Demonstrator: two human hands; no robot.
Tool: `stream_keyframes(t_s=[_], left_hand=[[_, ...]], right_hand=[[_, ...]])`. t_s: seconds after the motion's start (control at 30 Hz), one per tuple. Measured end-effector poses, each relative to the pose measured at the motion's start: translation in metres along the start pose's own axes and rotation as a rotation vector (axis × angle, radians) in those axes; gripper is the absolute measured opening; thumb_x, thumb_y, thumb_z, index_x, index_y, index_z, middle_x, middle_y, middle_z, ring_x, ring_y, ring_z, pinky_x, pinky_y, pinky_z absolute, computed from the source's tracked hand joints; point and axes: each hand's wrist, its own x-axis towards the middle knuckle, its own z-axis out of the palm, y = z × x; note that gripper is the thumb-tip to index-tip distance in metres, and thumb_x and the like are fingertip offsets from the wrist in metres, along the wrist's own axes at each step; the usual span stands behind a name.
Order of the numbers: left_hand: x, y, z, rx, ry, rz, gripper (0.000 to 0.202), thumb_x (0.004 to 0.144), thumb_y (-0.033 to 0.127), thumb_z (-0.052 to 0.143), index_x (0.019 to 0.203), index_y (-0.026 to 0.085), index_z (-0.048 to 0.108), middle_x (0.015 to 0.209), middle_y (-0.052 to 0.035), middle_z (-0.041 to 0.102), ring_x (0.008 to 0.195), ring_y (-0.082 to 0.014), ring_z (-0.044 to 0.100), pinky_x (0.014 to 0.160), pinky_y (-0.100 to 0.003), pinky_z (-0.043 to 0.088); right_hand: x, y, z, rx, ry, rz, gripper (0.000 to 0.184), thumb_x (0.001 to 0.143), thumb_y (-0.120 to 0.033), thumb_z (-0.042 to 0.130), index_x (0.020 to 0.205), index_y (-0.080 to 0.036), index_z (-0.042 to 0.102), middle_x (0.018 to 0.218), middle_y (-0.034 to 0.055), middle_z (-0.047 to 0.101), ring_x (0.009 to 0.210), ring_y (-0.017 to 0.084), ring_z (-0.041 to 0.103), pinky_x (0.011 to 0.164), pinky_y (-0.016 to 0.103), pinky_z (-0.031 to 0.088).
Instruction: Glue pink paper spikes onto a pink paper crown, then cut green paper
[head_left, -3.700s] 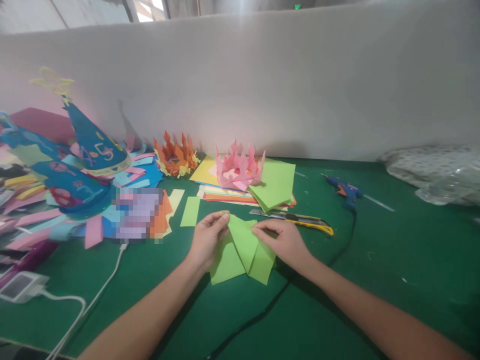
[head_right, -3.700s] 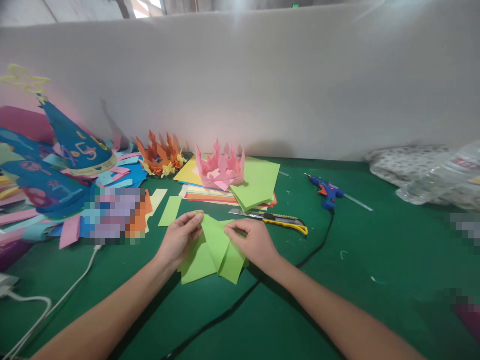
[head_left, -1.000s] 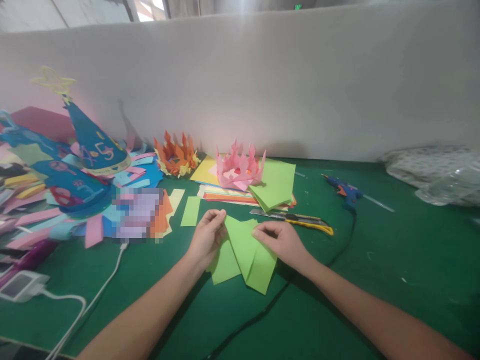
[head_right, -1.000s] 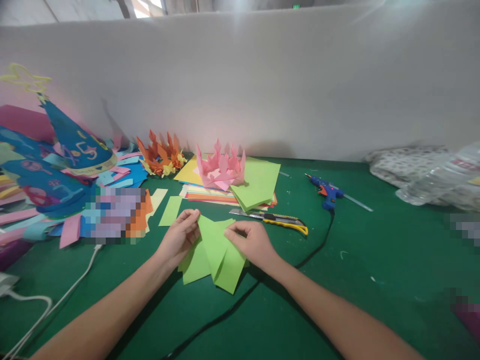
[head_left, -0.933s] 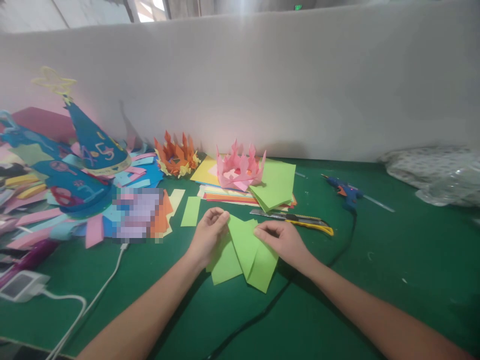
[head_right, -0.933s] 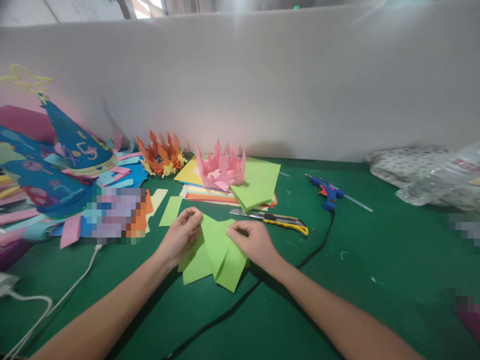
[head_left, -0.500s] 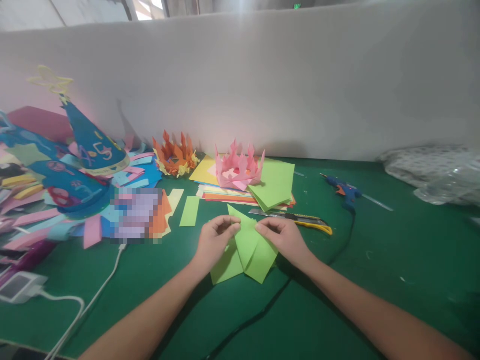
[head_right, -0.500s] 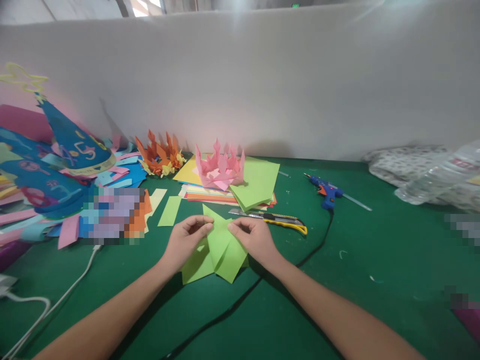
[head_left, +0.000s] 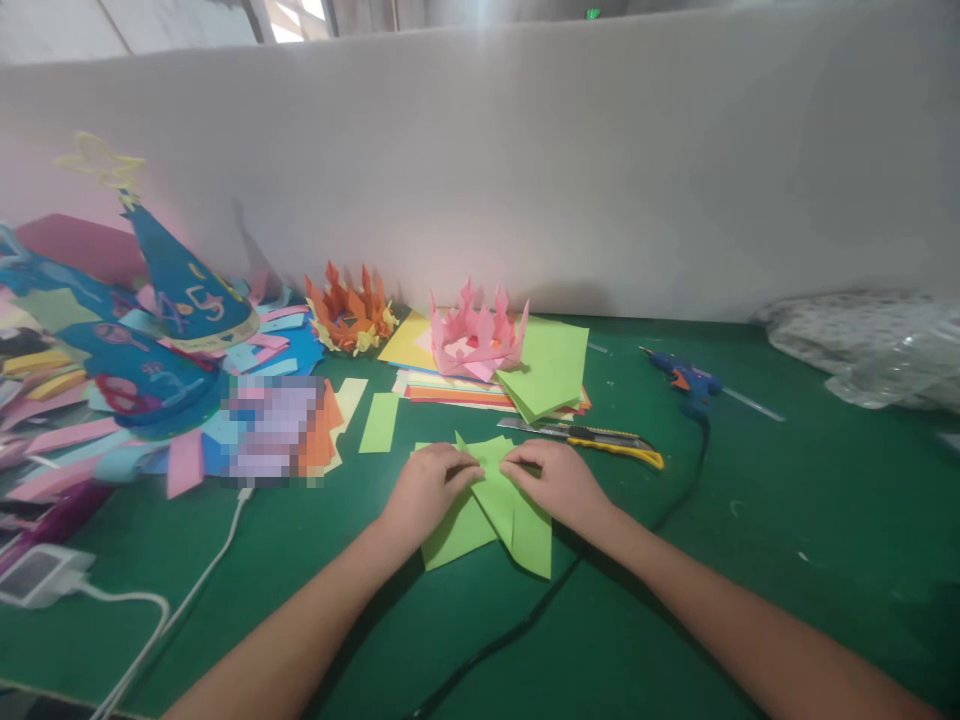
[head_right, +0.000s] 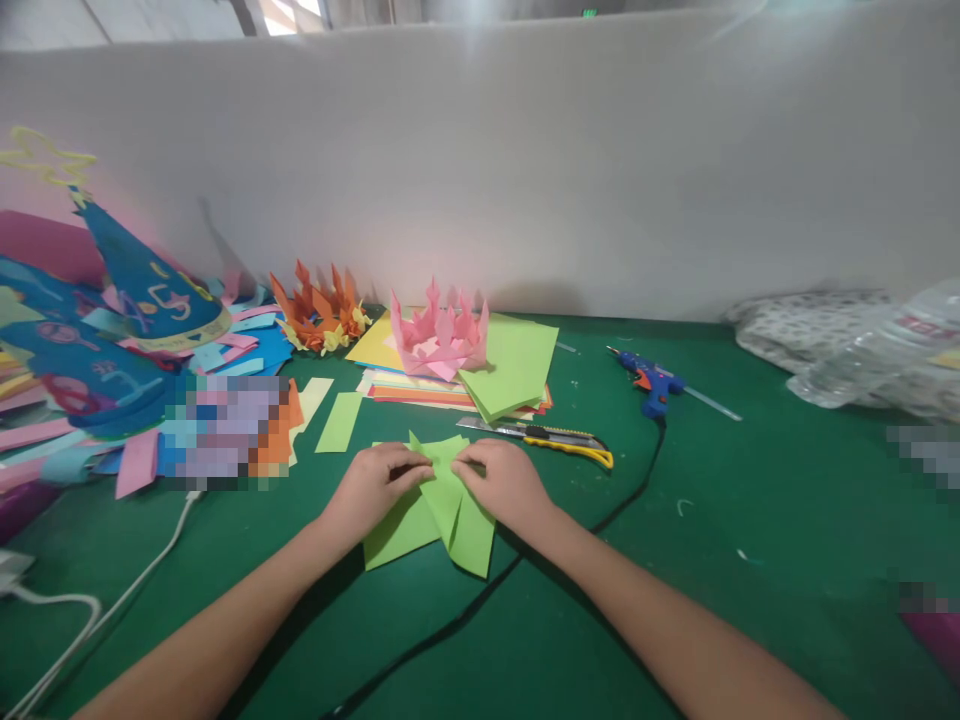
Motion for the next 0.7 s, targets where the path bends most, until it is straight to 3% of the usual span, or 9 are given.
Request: stream_keyframes(t_s=[0.23,0.4,0.5,0.7], left_hand=[[-0.0023,-0.0019,0.0033,0.257,0.034,0.083,0.016,0.079,0.030,0.061,0.084,0.019,0.071,0.078,-0.0050,0.057,0.073,-0.0169,0.055,0.065,-0.029,0.044],[-0.0018,0.0043,0.0003,0.399,0.108,0.209,0.013,0.077,0.027,0.063,0.073,0.017,0.070,0.096,-0.0089,0.055,0.086,-0.0222,0.051,0.071,-0.036,0.044],[-0.0011,0.0040,0.0002,0.386,0.075,0.244,0.014,0.079,0.024,0.060,0.071,0.015,0.067,0.102,-0.0088,0.057,0.090,-0.0228,0.052,0.074,-0.037,0.045],[-0.0007,-0.0025,0.0036,0.296,-0.007,0.260,0.014,0.085,0.024,0.054,0.082,0.015,0.064,0.092,-0.0055,0.063,0.086,-0.0184,0.057,0.077,-0.033,0.046]], right_hand=[[-0.0003,0.0007,0.0024,-0.094,0.017,-0.046,0.012,0.081,-0.023,0.056,0.076,-0.019,0.066,0.078,0.0027,0.067,0.075,0.017,0.059,0.069,0.028,0.043],[-0.0002,0.0019,0.0038,-0.125,0.009,-0.058,0.010,0.082,-0.022,0.056,0.077,-0.019,0.065,0.078,0.0031,0.066,0.076,0.018,0.058,0.069,0.028,0.042],[0.0006,0.0024,0.0038,-0.124,0.009,-0.045,0.011,0.082,-0.023,0.056,0.076,-0.019,0.064,0.078,0.0026,0.065,0.076,0.017,0.058,0.069,0.028,0.042],[0.0015,0.0026,0.0032,-0.112,0.026,-0.024,0.011,0.082,-0.024,0.055,0.076,-0.020,0.064,0.079,0.0015,0.065,0.077,0.017,0.058,0.069,0.027,0.042]])
